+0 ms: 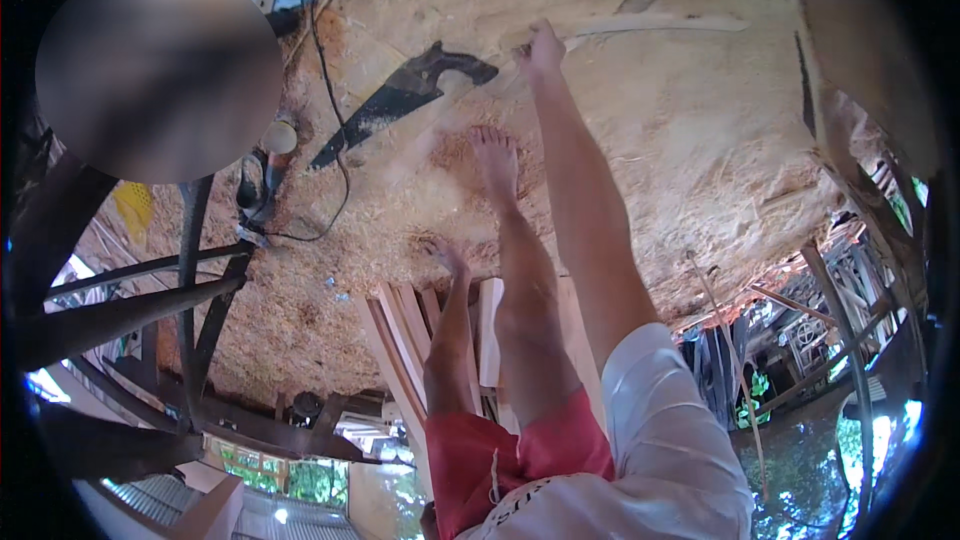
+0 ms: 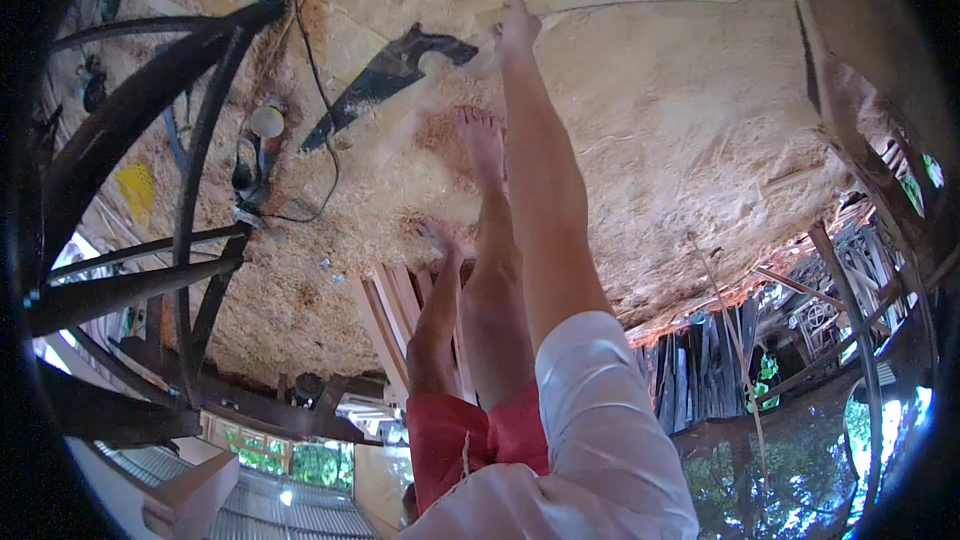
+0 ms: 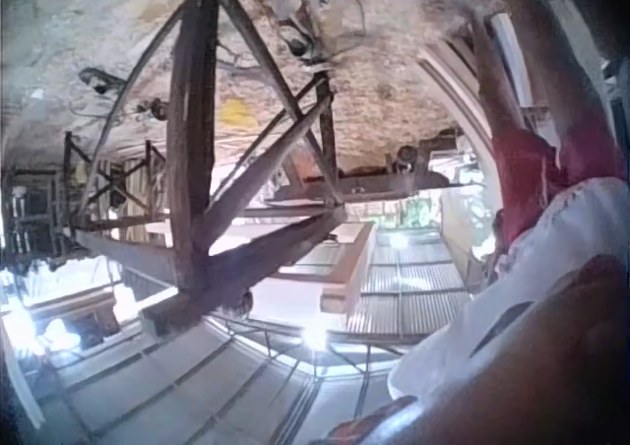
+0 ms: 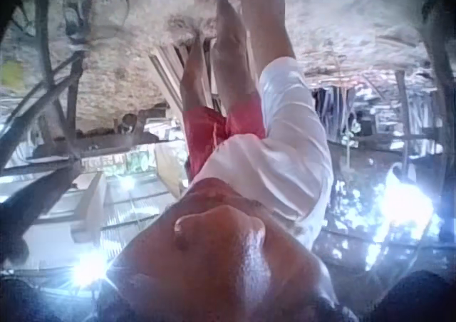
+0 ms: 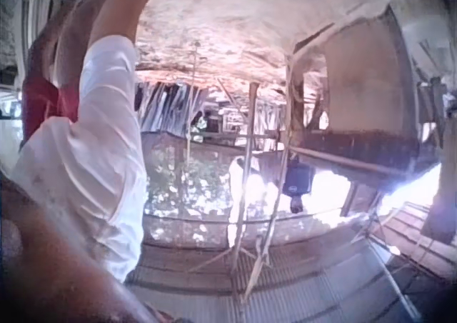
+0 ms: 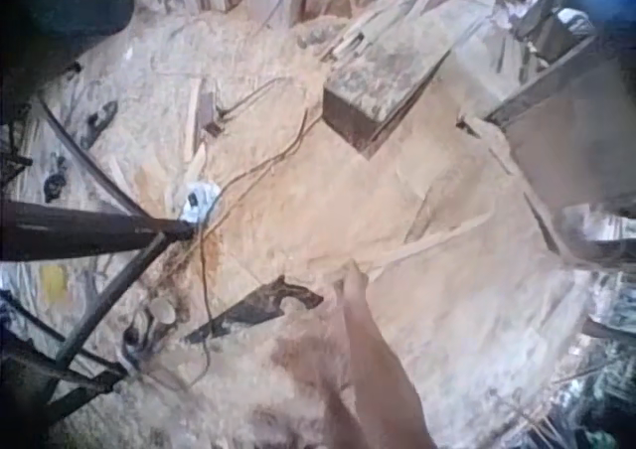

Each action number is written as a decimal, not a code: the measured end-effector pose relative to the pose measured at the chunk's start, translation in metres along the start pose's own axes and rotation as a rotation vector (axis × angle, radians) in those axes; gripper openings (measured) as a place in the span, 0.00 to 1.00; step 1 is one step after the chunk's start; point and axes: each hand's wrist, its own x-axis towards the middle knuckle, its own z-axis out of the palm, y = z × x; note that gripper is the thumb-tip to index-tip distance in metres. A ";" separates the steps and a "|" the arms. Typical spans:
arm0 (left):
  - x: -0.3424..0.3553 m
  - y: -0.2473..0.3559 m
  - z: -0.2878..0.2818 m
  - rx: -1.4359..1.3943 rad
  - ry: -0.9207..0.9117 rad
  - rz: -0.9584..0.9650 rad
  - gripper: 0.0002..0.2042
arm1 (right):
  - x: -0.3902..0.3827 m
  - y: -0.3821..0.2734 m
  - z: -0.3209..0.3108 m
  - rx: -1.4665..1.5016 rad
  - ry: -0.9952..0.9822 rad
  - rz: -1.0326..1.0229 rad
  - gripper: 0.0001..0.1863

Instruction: The person measures a wooden frame using a tape measure, picks up several wooden strips from the floor, and nails them into the frame with a hammer.

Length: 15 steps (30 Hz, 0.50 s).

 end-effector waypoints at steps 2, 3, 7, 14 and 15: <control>0.002 0.000 -0.010 0.007 -0.023 0.079 0.11 | -0.059 -0.045 -0.013 0.338 -0.219 0.065 0.12; 0.004 0.001 -0.014 0.003 -0.037 0.120 0.10 | -0.092 -0.064 -0.021 0.514 -0.230 0.057 0.12; 0.008 0.023 -0.023 0.111 -0.149 0.488 0.11 | -0.207 -0.142 -0.075 0.507 -0.364 0.150 0.08; -0.007 0.083 -0.003 0.051 -0.243 0.555 0.13 | -0.384 -0.211 -0.145 0.362 -0.450 0.263 0.17; -0.007 0.086 -0.001 -0.022 -0.276 0.545 0.13 | -0.416 -0.214 -0.153 0.251 -0.467 0.243 0.23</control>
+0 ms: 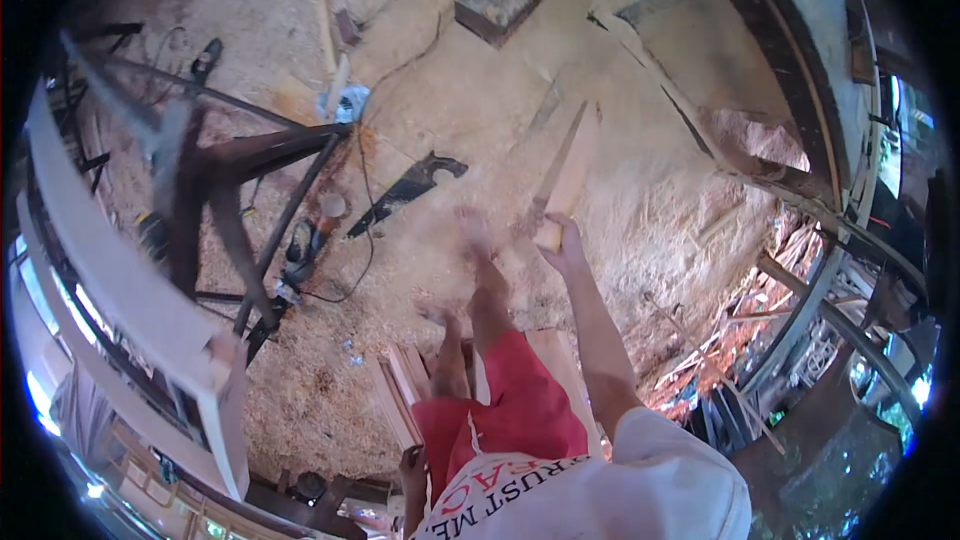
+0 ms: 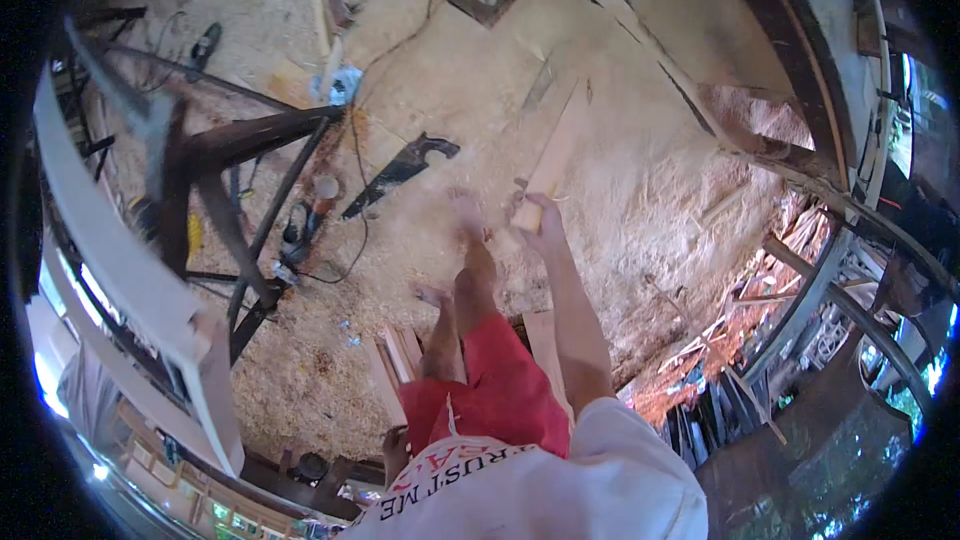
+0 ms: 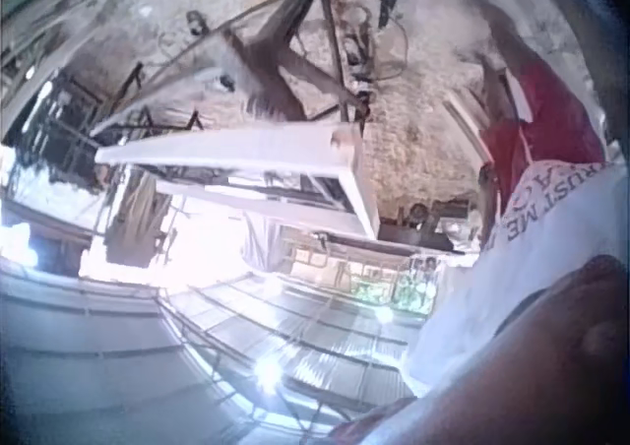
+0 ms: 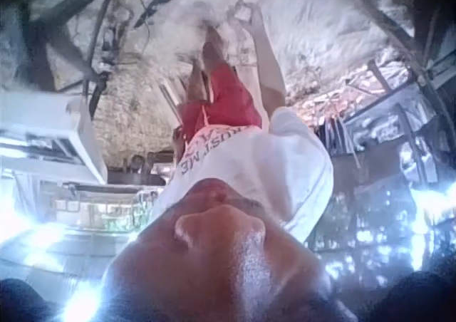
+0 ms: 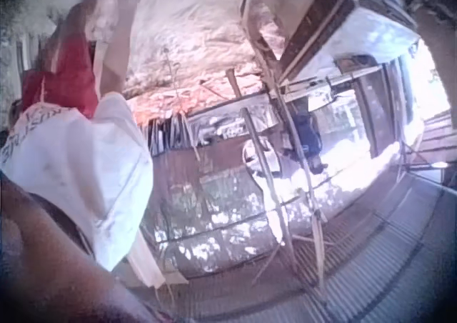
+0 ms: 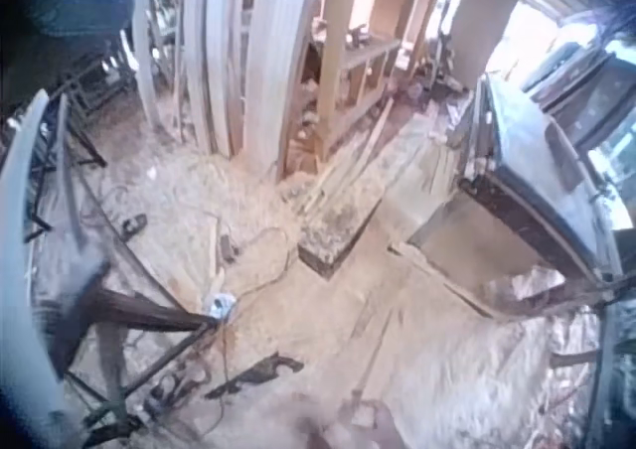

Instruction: The person measures a wooden frame using a tape measure, picks up several wooden strips from the floor, and nails them into the frame with a hammer.

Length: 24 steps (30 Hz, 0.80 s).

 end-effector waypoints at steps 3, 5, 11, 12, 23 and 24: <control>0.013 -0.003 0.002 -0.175 -0.058 0.128 0.15 | -0.086 0.015 0.026 -0.344 0.028 0.011 0.31; 0.026 -0.008 0.002 -0.271 -0.090 0.256 0.14 | -0.133 0.027 0.043 -0.565 0.048 -0.034 0.33; 0.037 -0.004 -0.008 -0.104 -0.132 0.681 0.17 | -0.266 0.071 0.079 -0.876 -0.244 -0.039 0.38; 0.029 -0.001 -0.011 -0.098 -0.128 0.683 0.18 | -0.288 0.081 0.082 -0.900 -0.352 -0.039 0.38; -0.104 0.122 -0.140 -1.090 -0.272 1.251 0.27 | -0.441 0.216 0.147 -1.775 -0.503 -0.931 0.40; -0.110 0.128 -0.157 -1.205 -0.270 1.227 0.28 | -0.455 0.230 0.154 -1.776 -0.629 -0.917 0.39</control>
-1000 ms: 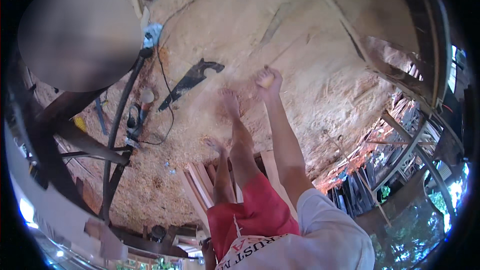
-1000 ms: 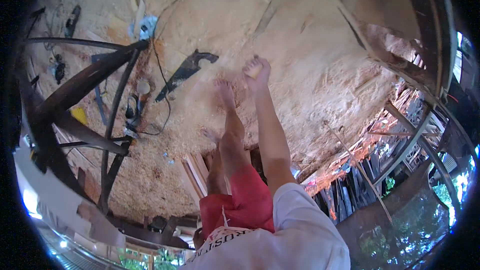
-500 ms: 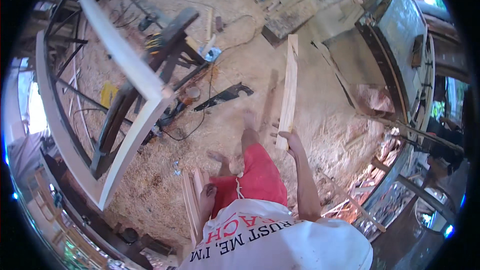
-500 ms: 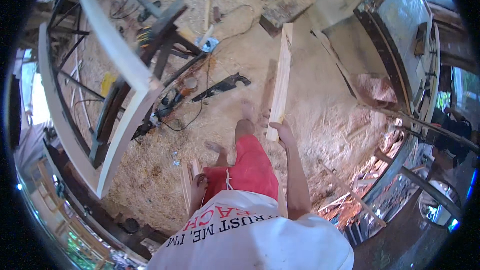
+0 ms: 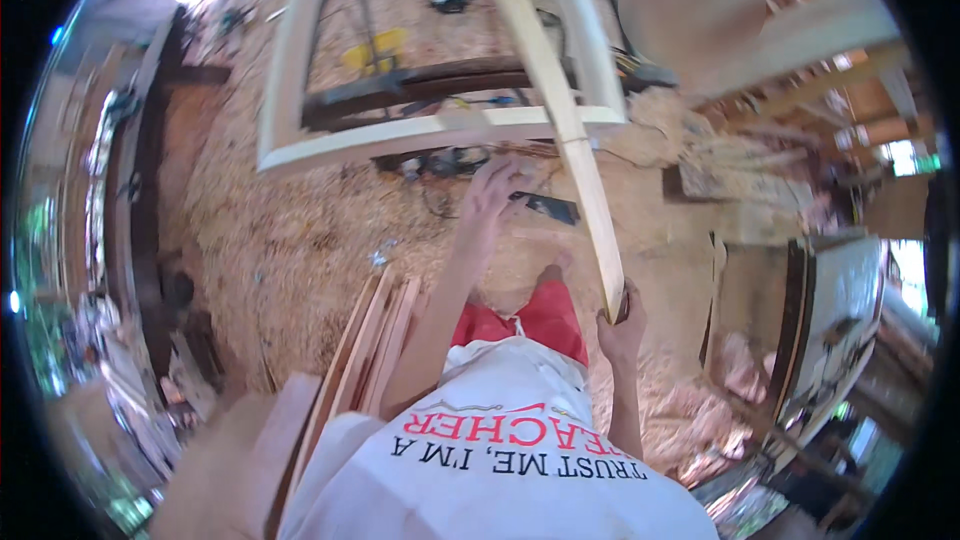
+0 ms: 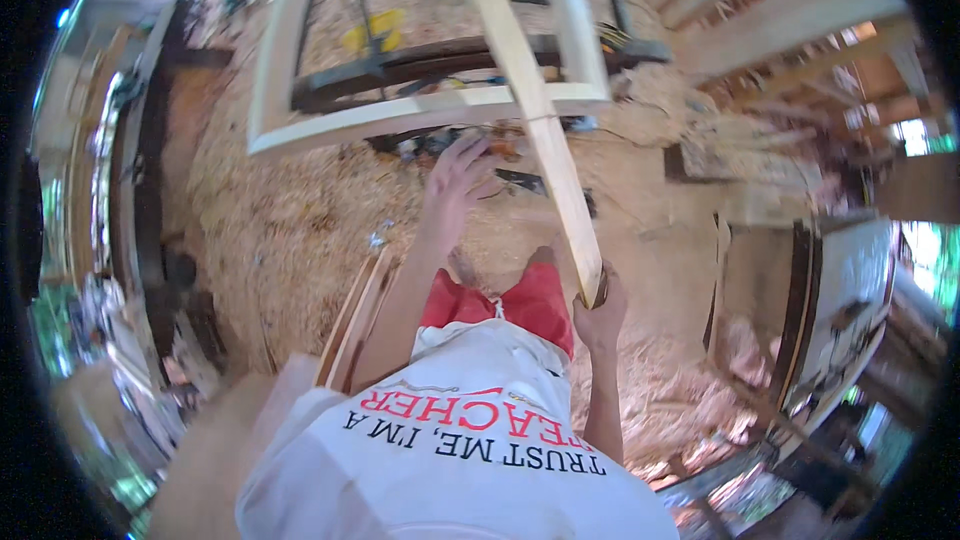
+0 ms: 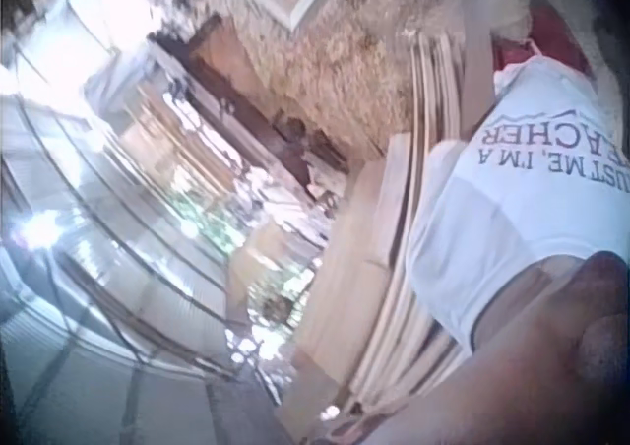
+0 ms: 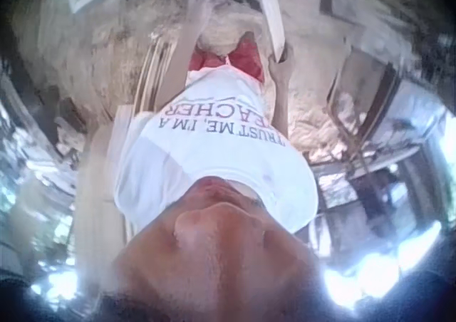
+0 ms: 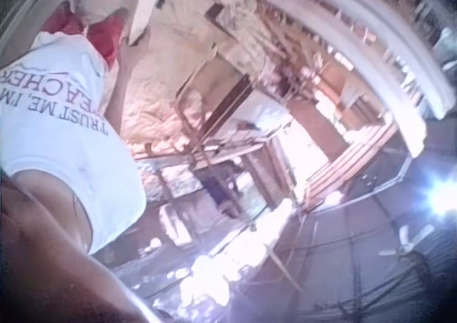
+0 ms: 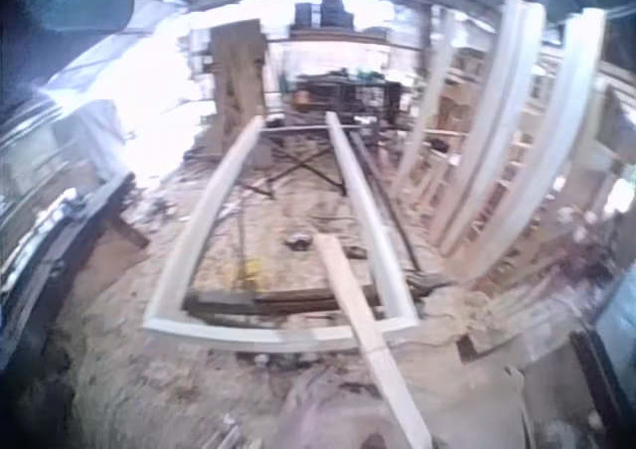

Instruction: The person measures a wooden frame using a tape measure, picks up several wooden strips from the floor, and nails them into the frame with a hammer.

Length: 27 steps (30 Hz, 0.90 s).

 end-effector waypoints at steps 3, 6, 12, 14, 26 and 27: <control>0.015 0.033 -0.018 0.062 0.226 0.117 0.28 | -0.009 -0.055 0.025 -0.343 -0.150 -0.130 0.39; -0.006 0.067 -0.085 0.047 0.445 0.235 0.27 | -0.014 -0.101 0.059 -0.535 -0.299 -0.292 0.40; -0.116 0.098 -0.208 -0.190 0.761 0.189 0.20 | -0.026 -0.162 0.149 -0.757 -0.786 -0.246 0.35; -0.148 0.101 -0.248 -0.237 0.800 0.177 0.20 | -0.033 -0.175 0.185 -0.684 -0.849 -0.430 0.34; -0.148 0.101 -0.386 -0.252 0.959 0.127 0.27 | -0.058 -0.299 0.372 -0.190 -1.498 0.298 0.14; -0.142 0.110 -0.402 -0.164 0.940 0.134 0.28 | -0.053 -0.305 0.396 -0.251 -1.492 0.327 0.15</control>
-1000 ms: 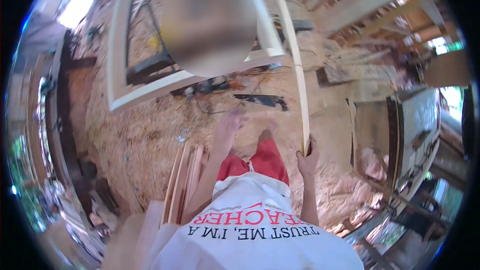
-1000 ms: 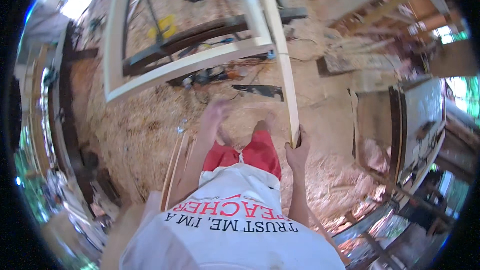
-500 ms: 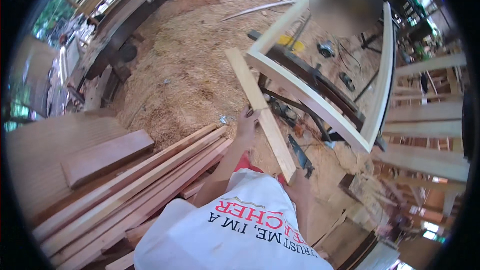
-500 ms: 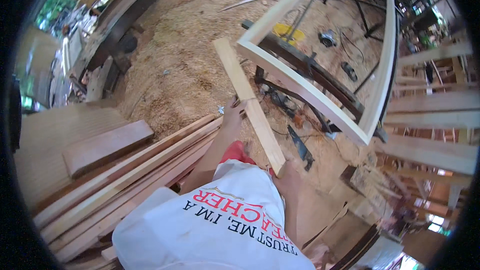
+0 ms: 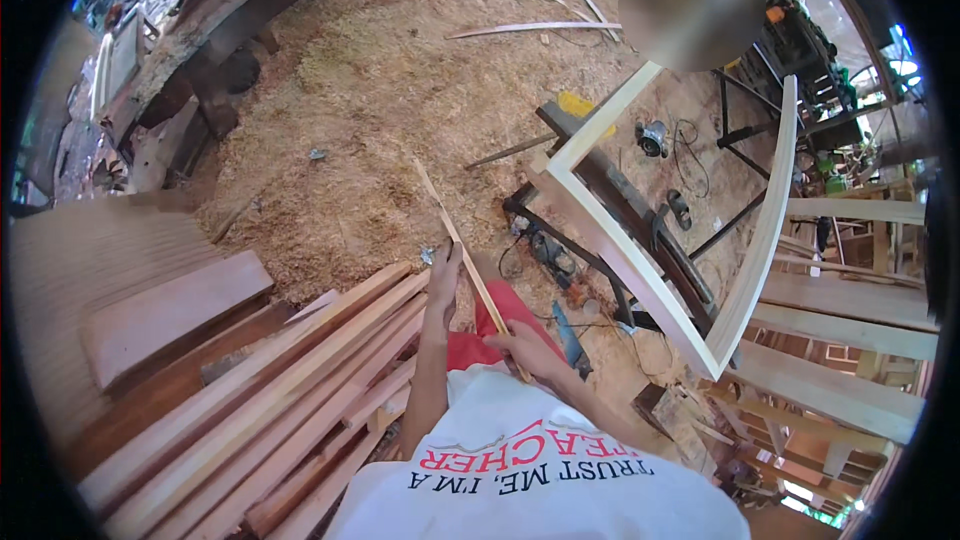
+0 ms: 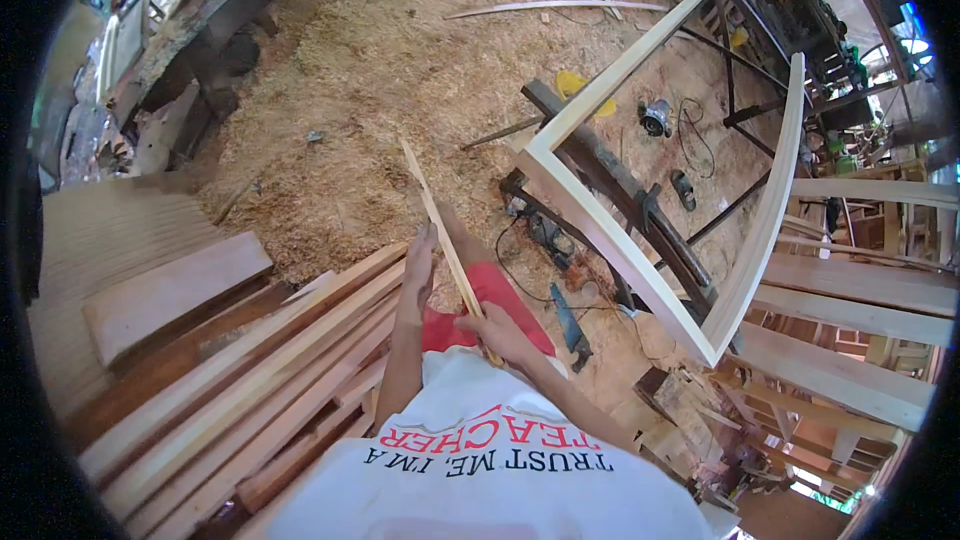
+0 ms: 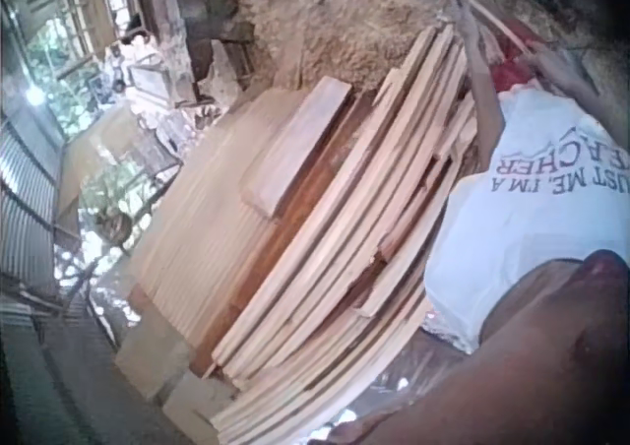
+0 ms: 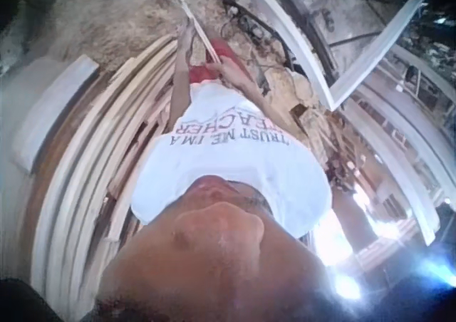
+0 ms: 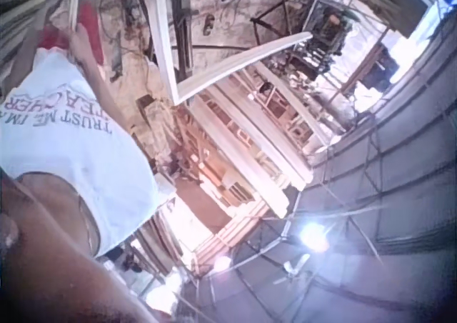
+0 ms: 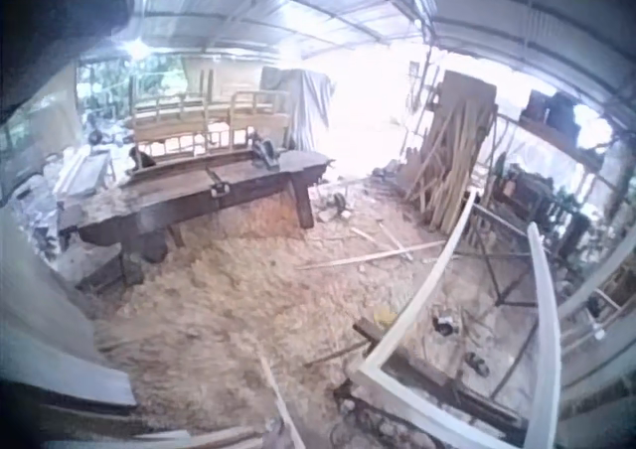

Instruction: The person measures a wooden frame using a tape measure, picks up several wooden strips from the floor, and nails them into the frame with a hammer.

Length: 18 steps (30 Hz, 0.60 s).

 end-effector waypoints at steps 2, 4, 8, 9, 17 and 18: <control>0.029 0.013 -0.010 -0.015 0.059 -0.007 0.24 | 0.047 -0.029 -0.008 0.103 -0.064 0.058 0.15; 0.077 0.022 -0.026 -0.001 0.111 -0.009 0.21 | 0.098 -0.063 -0.018 0.303 -0.119 0.164 0.15; 0.191 0.026 -0.094 0.099 0.172 0.015 0.13 | 0.200 -0.158 -0.025 0.822 -0.254 0.327 0.15; 0.212 0.027 -0.119 0.166 0.200 -0.082 0.12 | 0.221 -0.185 -0.025 0.816 -0.231 0.307 0.15; 0.204 0.124 -0.294 0.657 0.343 -0.577 0.11 | 0.304 -0.311 -0.053 0.659 0.157 0.157 0.16; 0.202 0.141 -0.299 0.450 0.338 -0.516 0.10 | 0.319 -0.317 -0.061 0.630 0.222 0.108 0.16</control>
